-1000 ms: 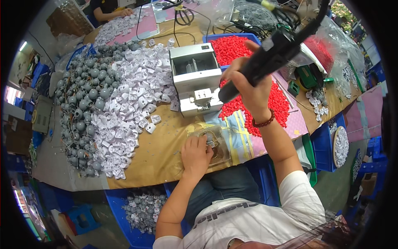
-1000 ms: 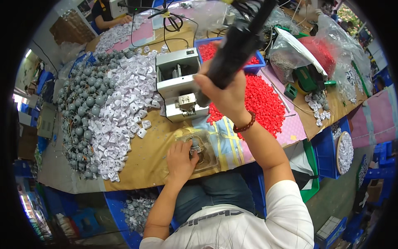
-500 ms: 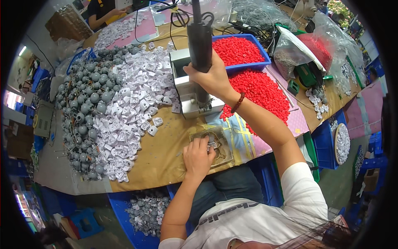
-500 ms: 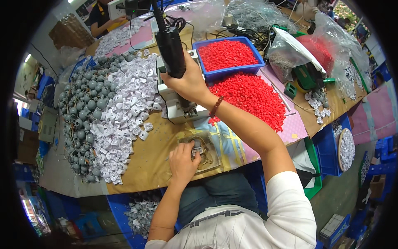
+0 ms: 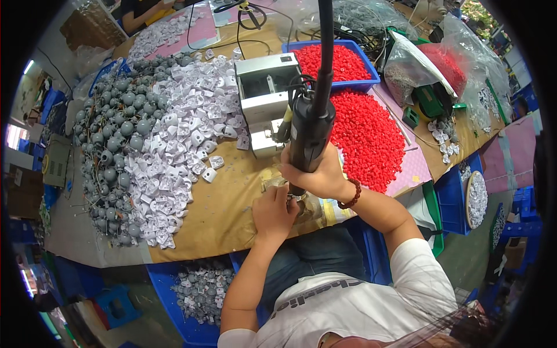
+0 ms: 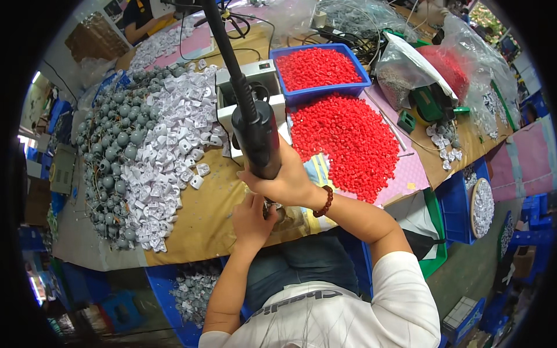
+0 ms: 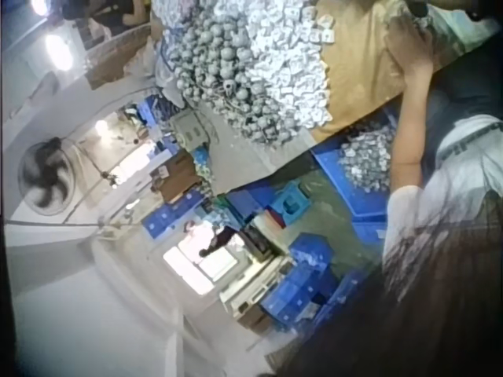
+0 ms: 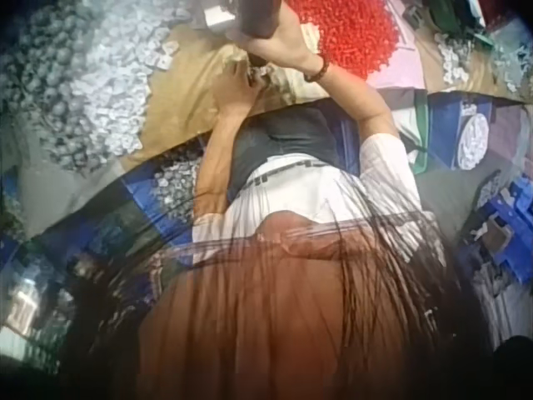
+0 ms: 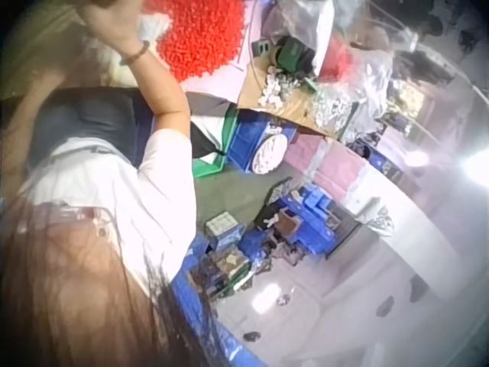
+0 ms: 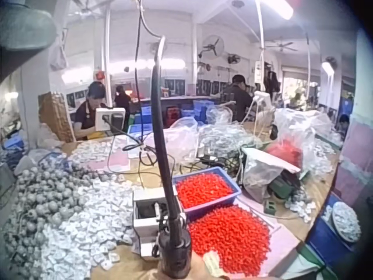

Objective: Assembling small plastic components using an electric screwdriver and a screw feeder machine.

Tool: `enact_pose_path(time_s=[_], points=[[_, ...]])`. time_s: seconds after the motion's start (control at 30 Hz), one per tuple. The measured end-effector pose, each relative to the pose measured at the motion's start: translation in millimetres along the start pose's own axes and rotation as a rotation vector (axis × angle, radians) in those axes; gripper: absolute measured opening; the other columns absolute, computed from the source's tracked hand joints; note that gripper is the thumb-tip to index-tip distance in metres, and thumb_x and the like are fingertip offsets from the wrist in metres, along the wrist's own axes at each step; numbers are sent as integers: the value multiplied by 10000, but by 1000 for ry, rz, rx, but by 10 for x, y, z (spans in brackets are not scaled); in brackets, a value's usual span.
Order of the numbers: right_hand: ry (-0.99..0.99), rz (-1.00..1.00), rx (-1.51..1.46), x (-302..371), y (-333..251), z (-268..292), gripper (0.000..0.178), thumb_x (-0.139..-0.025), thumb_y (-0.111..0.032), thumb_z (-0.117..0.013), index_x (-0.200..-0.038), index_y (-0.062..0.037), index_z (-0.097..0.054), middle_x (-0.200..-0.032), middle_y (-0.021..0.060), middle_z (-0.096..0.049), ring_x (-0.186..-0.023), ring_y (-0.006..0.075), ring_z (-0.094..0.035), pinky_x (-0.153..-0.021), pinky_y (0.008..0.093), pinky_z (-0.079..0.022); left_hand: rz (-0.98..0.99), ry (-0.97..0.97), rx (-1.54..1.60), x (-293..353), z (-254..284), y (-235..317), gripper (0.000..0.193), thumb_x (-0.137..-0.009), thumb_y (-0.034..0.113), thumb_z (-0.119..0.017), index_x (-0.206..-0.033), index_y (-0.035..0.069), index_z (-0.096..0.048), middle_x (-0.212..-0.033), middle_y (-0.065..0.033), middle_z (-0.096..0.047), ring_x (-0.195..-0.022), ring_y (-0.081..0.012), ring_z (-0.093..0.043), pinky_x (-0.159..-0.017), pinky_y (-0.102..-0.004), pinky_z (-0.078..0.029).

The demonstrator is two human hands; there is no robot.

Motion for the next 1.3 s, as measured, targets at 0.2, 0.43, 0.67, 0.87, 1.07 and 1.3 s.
enact_pose_path(time_s=[0.2, 0.43, 0.67, 0.87, 1.07, 1.3], points=[[-15, -38, -88, 71, 44, -15, 193, -818, 47, -769, -952, -18, -646, -821, 16, -673, -732, 87, -636, -643, 280, -497, -2, 22, 16, -1, -3, 6, 330, -777, 165, -749, -1090, 96, -668, -917, -70, -641, -803, -309, -655, -676, -471, -449], [-70, 92, 92, 217, 111, 20, 543, -821, -78, -831, -1267, -8, -529, -1015, 47, -640, -891, 119, -614, -809, 316, -519, -31, 54, 14, 28, 8, 8, 300, -771, 165, -758, -1025, 111, -608, -921, -56, -612, -817, -303, -648, -679, -468, -436], [-104, 139, 97, 168, 86, -11, 557, -796, 79, -759, -1253, -5, -452, -902, 67, -667, -789, 116, -641, -709, 290, -516, -37, 53, -2, 15, 1, -6, 311, -761, 172, -771, -1015, 115, -599, -922, -53, -598, -823, -298, -646, -688, -462, -432], [12, -650, -315, 516, 730, -6, 592, -763, -159, -873, -1258, 2, -591, -1073, 112, -697, -927, 211, -683, -860, 347, -545, -21, -19, 71, 37, -79, -80, 368, -765, 175, -784, -1092, 135, -619, -961, -55, -610, -872, -295, -653, -727, -456, -435], [-342, 77, 329, 615, 684, -8, 560, -728, -168, -901, -1196, -4, -641, -1044, 102, -724, -915, 208, -716, -848, 347, -564, 48, -14, 129, -26, 39, -11, 406, -783, 204, -789, -1147, 153, -616, -984, -59, -615, -886, -303, -656, -735, -458, -440], [-210, 20, 307, 604, 648, 56, 639, -691, -188, -922, -1217, 16, -621, -1052, 123, -720, -915, 217, -715, -836, 343, -567, 13, -15, 132, -22, 14, -27, 255, -814, 199, -767, -973, 116, -585, -914, -79, -600, -836, -331, -648, -706, -468, -437]])
Point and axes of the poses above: each hand's wrist, its own x-axis away from the middle knuckle, its own z-axis out of the back of the hand, y = z × x, the point moved 8 cm from there along -x, towards the middle knuckle
